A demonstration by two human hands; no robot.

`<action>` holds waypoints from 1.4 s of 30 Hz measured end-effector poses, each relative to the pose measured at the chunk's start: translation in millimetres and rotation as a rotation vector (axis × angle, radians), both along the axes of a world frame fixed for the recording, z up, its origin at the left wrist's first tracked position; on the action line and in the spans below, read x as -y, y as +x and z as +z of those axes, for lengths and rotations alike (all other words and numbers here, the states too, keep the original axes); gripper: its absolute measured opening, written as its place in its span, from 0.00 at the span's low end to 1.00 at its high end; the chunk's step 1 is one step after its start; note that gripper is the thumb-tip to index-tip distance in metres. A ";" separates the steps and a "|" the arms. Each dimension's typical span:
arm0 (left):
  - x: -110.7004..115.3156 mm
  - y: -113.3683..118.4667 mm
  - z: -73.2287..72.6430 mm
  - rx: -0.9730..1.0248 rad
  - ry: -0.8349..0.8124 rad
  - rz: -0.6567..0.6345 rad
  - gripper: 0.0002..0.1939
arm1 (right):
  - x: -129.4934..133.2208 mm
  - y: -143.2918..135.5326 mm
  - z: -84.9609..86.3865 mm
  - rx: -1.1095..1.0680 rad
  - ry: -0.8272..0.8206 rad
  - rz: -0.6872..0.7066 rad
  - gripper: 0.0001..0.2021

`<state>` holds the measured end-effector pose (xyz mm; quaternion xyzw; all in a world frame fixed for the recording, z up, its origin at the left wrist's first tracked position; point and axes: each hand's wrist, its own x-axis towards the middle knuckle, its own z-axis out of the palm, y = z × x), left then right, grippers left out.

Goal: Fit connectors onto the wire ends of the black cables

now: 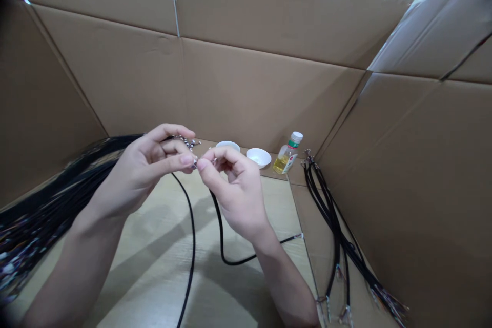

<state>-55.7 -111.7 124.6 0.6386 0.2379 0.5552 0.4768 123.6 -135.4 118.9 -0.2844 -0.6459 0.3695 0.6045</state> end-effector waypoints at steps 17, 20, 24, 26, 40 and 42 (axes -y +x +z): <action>9.0 14.6 -0.6 0.215 -0.260 -0.167 0.15 | 6.8 12.8 5.0 0.057 -0.058 0.098 0.10; 11.5 11.1 0.0 0.046 0.092 0.009 0.09 | 0.5 14.0 3.0 0.002 -0.135 0.209 0.12; 15.7 2.2 1.1 -0.245 0.562 0.253 0.09 | -2.3 14.2 0.5 -0.019 -0.164 0.277 0.11; 16.4 -1.4 1.4 -0.353 0.738 0.320 0.07 | -2.7 14.4 -0.6 -0.029 -0.171 0.293 0.10; 6.3 5.5 -4.8 -0.322 0.536 0.278 0.03 | -4.0 0.4 -7.1 -0.297 0.023 0.149 0.03; 5.7 5.5 -5.6 -0.312 0.526 0.258 0.03 | -3.9 -0.3 -7.1 -0.270 0.010 0.145 0.03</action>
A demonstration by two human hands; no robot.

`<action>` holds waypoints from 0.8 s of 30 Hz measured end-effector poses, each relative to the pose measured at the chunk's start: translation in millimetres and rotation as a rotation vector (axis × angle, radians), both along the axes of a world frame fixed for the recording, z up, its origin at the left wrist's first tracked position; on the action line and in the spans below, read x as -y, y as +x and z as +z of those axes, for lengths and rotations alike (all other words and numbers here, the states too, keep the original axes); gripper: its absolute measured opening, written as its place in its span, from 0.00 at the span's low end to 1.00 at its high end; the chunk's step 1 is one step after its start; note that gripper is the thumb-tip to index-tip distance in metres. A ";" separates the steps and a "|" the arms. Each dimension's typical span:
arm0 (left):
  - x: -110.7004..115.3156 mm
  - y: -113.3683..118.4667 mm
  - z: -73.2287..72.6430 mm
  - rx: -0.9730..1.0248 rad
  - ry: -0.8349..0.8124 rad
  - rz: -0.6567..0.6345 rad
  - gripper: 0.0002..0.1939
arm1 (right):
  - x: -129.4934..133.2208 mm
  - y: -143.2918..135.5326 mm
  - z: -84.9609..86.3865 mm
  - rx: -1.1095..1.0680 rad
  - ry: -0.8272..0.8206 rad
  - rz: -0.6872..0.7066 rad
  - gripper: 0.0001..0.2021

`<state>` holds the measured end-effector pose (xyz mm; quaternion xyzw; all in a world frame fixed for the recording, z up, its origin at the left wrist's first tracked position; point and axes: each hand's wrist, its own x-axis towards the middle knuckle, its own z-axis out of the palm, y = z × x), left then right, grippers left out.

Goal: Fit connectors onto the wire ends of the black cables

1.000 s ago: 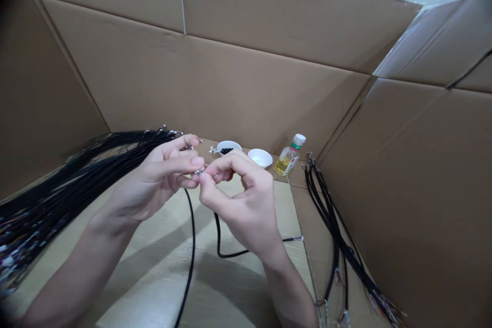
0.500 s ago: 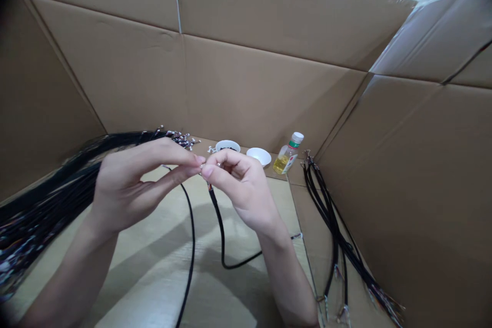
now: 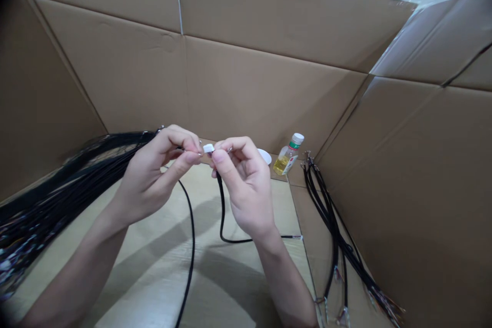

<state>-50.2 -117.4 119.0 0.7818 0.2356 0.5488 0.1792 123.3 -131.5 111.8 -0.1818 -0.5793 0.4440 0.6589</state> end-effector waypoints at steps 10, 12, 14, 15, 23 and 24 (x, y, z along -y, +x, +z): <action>2.9 -3.0 2.4 -0.054 0.113 0.061 0.03 | -2.6 0.9 2.6 -0.060 -0.101 0.063 0.07; 4.4 -2.2 2.8 -0.023 0.037 0.030 0.03 | -2.4 -0.2 2.7 -0.074 -0.068 0.051 0.10; 6.3 -1.0 3.9 0.028 -0.065 -0.003 0.04 | -1.9 -1.6 2.6 -0.050 0.006 -0.017 0.09; 7.2 -0.3 4.7 0.061 -0.126 -0.025 0.05 | -1.5 -2.3 2.5 -0.026 0.048 -0.068 0.08; 10.4 4.4 9.4 0.280 -0.491 -0.224 0.07 | 3.4 -3.4 -0.8 0.197 0.297 -0.370 0.08; 10.7 4.7 9.5 0.287 -0.485 -0.209 0.07 | 3.6 -3.4 -1.3 0.217 0.305 -0.380 0.08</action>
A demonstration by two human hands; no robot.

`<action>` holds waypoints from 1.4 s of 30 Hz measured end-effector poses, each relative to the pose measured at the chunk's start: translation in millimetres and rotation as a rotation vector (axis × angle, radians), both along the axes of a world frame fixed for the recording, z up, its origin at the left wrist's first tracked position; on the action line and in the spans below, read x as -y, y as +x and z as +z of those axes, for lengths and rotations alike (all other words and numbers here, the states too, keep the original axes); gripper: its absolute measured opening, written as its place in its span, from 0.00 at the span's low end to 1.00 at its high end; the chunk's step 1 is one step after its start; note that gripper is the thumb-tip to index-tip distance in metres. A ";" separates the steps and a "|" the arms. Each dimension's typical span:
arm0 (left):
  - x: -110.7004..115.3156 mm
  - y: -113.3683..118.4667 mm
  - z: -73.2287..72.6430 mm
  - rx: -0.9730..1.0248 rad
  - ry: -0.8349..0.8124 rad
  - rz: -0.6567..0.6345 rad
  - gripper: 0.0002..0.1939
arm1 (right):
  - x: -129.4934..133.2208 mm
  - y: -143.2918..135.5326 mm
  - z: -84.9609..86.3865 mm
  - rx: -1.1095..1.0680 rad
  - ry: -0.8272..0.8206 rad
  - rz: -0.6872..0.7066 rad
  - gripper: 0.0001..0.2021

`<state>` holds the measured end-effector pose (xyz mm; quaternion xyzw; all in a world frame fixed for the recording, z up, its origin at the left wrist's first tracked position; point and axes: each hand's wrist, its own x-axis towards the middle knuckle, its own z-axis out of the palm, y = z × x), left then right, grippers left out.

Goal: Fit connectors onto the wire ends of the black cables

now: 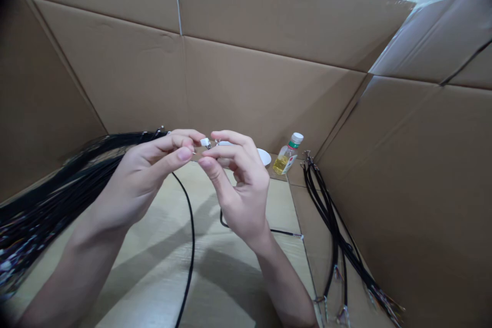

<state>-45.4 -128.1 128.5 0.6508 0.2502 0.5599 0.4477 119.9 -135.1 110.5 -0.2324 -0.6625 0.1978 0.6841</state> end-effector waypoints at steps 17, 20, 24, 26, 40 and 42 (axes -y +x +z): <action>-14.4 -8.9 -3.7 -0.197 0.212 0.205 0.12 | 0.7 4.3 8.4 -0.011 -0.287 0.276 0.10; -12.1 -11.1 -2.6 -0.191 0.238 0.204 0.11 | 1.0 5.6 7.7 -0.023 -0.317 0.344 0.09; -8.9 -10.7 -1.3 -0.198 0.257 0.207 0.10 | 2.8 8.7 8.2 0.003 -0.371 0.398 0.07; -8.0 -10.0 -1.0 -0.204 0.247 0.203 0.10 | 4.3 10.0 9.2 0.035 -0.383 0.383 0.08; -8.0 -14.0 1.5 -0.276 0.059 0.089 0.17 | 18.6 10.1 13.5 0.583 0.273 -0.494 0.07; -10.4 -10.3 -1.2 -0.216 0.006 0.049 0.17 | 17.2 11.9 12.9 0.677 0.424 -0.604 0.08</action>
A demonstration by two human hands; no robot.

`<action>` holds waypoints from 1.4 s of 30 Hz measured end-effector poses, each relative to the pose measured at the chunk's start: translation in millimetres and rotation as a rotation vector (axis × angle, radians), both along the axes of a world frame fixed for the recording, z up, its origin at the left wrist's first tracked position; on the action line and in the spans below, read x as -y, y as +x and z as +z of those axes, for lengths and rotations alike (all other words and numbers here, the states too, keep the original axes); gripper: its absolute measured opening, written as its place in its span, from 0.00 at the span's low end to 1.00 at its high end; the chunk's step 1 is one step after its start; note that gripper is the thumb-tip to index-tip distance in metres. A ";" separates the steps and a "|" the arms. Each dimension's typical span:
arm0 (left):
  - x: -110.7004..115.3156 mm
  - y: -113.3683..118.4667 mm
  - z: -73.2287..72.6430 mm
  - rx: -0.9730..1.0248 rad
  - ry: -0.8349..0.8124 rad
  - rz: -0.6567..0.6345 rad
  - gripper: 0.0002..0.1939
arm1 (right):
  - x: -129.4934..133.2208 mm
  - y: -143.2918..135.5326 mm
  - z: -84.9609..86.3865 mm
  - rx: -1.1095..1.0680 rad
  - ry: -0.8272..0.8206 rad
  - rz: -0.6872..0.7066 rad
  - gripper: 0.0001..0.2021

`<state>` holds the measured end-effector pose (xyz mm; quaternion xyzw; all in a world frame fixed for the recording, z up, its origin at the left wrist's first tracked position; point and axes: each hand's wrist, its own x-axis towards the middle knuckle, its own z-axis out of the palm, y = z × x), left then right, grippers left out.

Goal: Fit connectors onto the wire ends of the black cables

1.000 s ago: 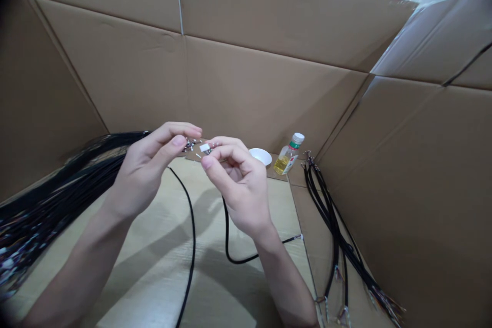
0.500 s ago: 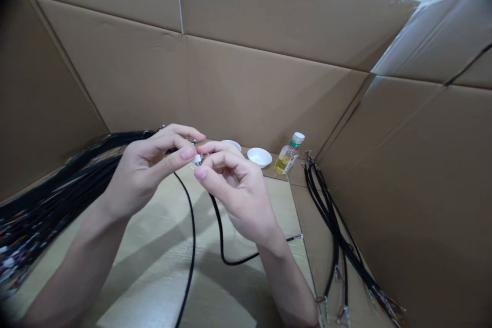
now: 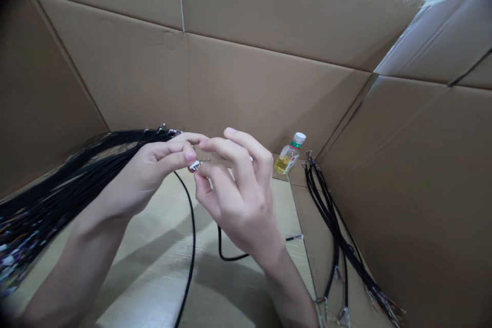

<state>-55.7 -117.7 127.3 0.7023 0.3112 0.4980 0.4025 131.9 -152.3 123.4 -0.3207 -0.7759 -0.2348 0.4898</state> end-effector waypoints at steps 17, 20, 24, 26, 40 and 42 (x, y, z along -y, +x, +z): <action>-8.0 14.0 -12.5 0.144 -0.166 -0.147 0.15 | -3.9 10.2 5.2 0.200 0.105 -0.054 0.10; -5.9 14.2 -10.6 0.123 -0.140 -0.088 0.14 | -4.0 10.1 6.1 0.190 0.091 -0.029 0.10; -4.1 15.6 -9.0 0.124 -0.144 -0.061 0.14 | -3.9 10.7 6.4 0.182 0.067 -0.007 0.09; -3.6 16.9 -8.9 0.127 -0.146 -0.050 0.14 | -3.2 11.2 6.5 0.190 0.055 -0.014 0.09; 9.1 25.2 -7.0 0.124 -0.085 0.132 0.15 | -2.1 7.6 7.8 0.103 0.111 -0.069 0.09; 7.4 27.5 -9.5 0.156 -0.119 0.086 0.15 | -2.5 7.1 7.7 0.105 0.102 -0.058 0.09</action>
